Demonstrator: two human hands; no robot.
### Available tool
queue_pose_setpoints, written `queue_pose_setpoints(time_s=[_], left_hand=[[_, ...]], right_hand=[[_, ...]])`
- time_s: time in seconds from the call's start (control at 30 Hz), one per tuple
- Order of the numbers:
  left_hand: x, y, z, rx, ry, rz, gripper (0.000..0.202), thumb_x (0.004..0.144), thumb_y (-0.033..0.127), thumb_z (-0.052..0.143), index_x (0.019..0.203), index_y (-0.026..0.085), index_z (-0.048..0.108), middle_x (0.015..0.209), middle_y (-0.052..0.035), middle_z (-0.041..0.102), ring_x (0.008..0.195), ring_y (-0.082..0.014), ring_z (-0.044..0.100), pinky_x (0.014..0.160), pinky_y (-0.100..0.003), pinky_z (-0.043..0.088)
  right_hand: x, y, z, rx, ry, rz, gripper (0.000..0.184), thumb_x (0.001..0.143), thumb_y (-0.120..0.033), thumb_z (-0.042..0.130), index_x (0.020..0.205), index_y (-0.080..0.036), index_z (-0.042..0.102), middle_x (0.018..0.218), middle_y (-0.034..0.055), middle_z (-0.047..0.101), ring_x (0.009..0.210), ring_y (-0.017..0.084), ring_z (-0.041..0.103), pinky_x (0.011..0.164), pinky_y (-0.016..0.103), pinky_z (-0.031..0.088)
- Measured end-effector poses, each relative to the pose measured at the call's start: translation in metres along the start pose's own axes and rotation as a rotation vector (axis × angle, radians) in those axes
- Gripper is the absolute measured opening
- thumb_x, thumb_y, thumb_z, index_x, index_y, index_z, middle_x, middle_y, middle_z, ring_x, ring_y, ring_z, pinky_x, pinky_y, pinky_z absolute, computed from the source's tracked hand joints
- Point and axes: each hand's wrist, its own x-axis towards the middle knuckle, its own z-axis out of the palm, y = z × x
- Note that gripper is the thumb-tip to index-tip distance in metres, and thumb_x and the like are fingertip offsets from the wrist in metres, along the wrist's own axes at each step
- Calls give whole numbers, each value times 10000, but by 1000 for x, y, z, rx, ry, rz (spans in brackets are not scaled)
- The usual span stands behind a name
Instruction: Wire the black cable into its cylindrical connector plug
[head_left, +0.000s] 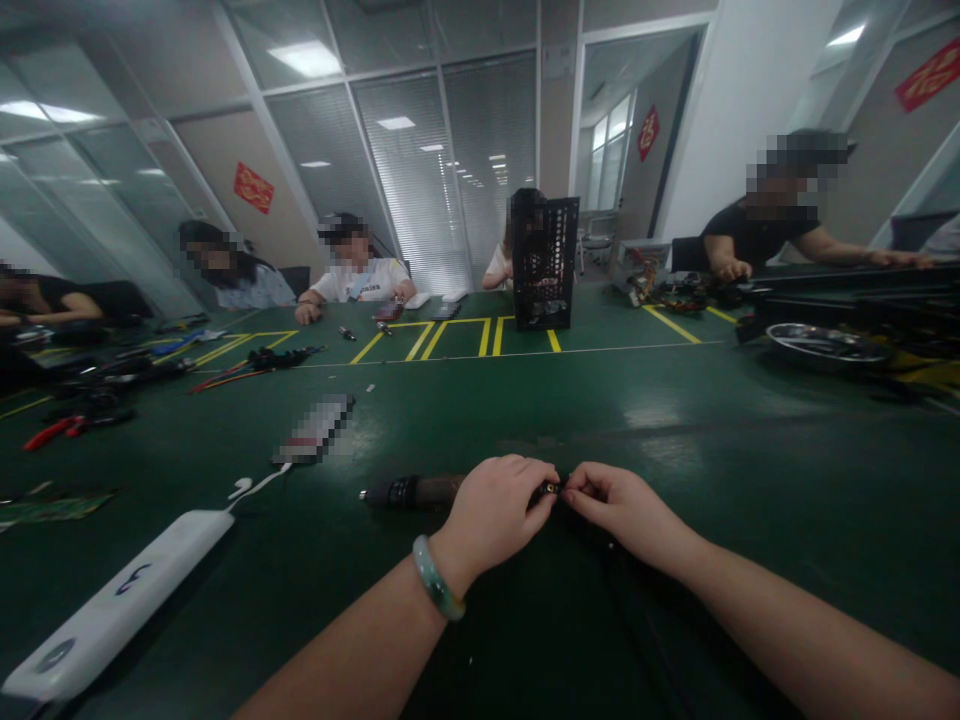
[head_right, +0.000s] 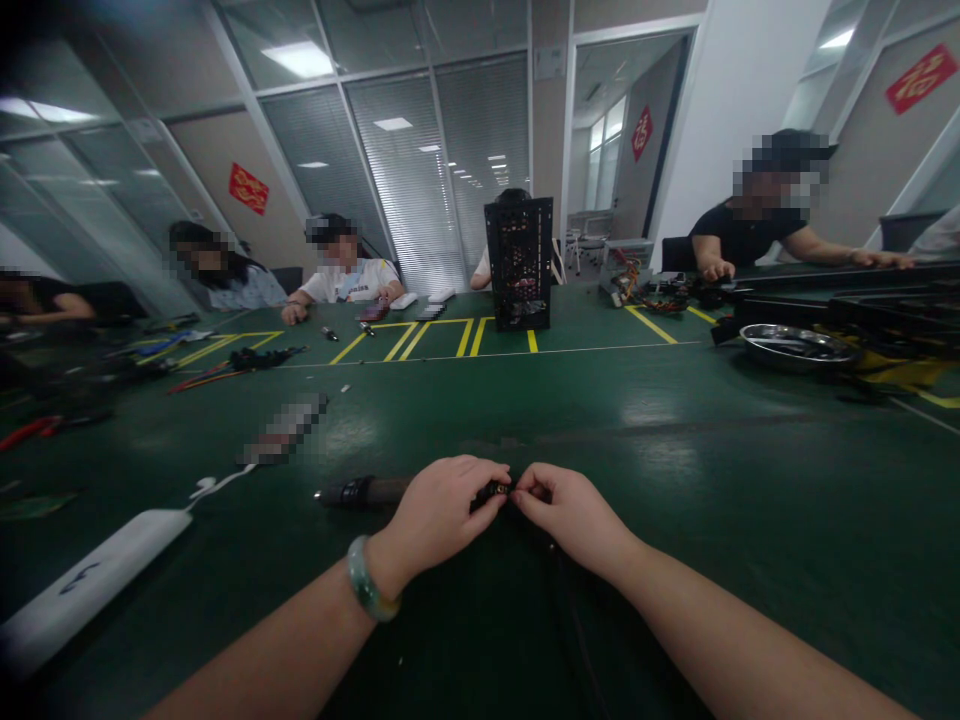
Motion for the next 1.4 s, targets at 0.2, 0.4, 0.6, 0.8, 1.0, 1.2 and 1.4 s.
queue_pose_setpoints(time_s=[0.2, 0.4, 0.6, 0.8, 1.0, 1.2, 1.4], left_hand=[[0, 0, -1, 1, -8, 0, 178, 887, 267, 556, 1058, 228, 586, 1087, -1, 637, 984, -182, 584, 860, -357, 457], [0, 0, 0, -31, -2, 15, 149, 891, 263, 552, 1029, 222, 591, 1104, -1, 636, 994, -186, 579, 865, -363, 449], [0, 0, 0, -16, 9, 1, 216, 891, 277, 556, 1099, 223, 578, 1104, -17, 638, 1004, -196, 582, 879, -371, 454], [1, 0, 0, -5, 2, 19, 147, 890, 251, 555, 1026, 219, 601, 1138, -17, 631, 1016, -193, 582, 883, -369, 455], [0, -1, 0, -12, 3, 33, 171, 901, 262, 539, 1051, 222, 608, 1134, -25, 632, 1023, -196, 582, 885, -375, 459], [0, -1, 1, -4, 4, -3, 241, 893, 277, 553, 1130, 234, 574, 1109, -15, 638, 1006, -191, 588, 880, -372, 465], [0, 0, -1, -16, 17, 21, 176, 896, 277, 542, 1047, 211, 604, 1181, -37, 617, 1047, -208, 578, 903, -396, 459]], right_hand=[[1, 3, 1, -5, 8, -15, 160, 861, -311, 549, 803, -175, 609, 696, -18, 584, 635, 129, 529, 553, 216, 372], [1, 2, 0, -4, 9, -10, 155, 857, -307, 548, 812, -174, 614, 703, -16, 594, 636, 130, 532, 553, 215, 377], [-1, -2, 0, 7, 7, 2, 157, 857, -305, 551, 800, -172, 613, 692, -17, 584, 623, 124, 524, 547, 210, 378], [1, 3, 1, 7, 10, -12, 149, 858, -304, 552, 804, -180, 615, 705, -22, 587, 647, 128, 528, 565, 212, 380], [0, -1, -1, 8, 8, -11, 155, 859, -305, 551, 801, -178, 618, 709, -19, 595, 648, 129, 535, 577, 216, 390], [-1, 0, -1, -10, 11, -9, 156, 857, -304, 549, 796, -175, 612, 698, -17, 590, 637, 128, 530, 566, 217, 385], [2, 5, 1, 2, 17, -32, 159, 848, -316, 552, 800, -176, 612, 696, -20, 584, 641, 129, 530, 562, 215, 382]])
